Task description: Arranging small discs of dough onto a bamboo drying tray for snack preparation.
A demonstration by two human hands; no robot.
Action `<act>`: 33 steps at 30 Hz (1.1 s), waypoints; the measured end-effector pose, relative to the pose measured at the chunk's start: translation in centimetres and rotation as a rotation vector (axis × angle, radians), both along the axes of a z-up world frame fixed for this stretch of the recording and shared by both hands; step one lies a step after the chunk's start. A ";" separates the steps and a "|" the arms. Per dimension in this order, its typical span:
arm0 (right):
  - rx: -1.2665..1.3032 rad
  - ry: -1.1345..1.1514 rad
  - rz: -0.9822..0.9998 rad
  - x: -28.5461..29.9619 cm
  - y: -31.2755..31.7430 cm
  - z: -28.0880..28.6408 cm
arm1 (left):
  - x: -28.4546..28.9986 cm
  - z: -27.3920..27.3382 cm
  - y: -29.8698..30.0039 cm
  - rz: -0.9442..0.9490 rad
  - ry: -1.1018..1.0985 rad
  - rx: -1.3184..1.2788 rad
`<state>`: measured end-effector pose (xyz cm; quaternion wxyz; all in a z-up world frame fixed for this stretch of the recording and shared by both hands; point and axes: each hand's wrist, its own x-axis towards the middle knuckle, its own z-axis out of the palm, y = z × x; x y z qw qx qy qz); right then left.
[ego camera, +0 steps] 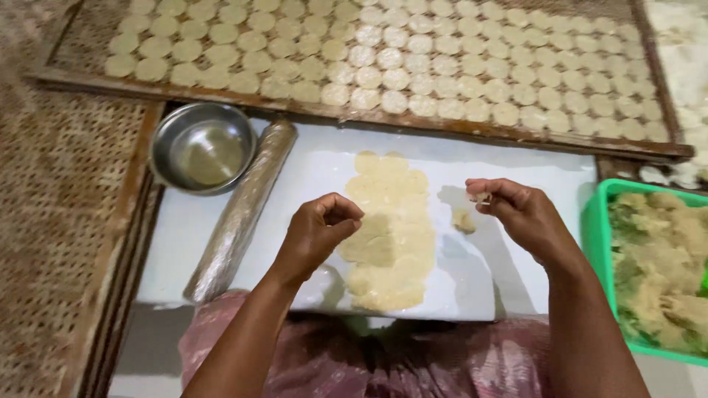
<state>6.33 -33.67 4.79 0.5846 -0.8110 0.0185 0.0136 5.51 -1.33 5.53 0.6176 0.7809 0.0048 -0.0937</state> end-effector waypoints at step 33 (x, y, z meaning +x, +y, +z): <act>-0.581 0.142 0.142 1.3 -1.8 -2.1 | 6.1 -8.0 -16.4 -0.294 -0.107 0.410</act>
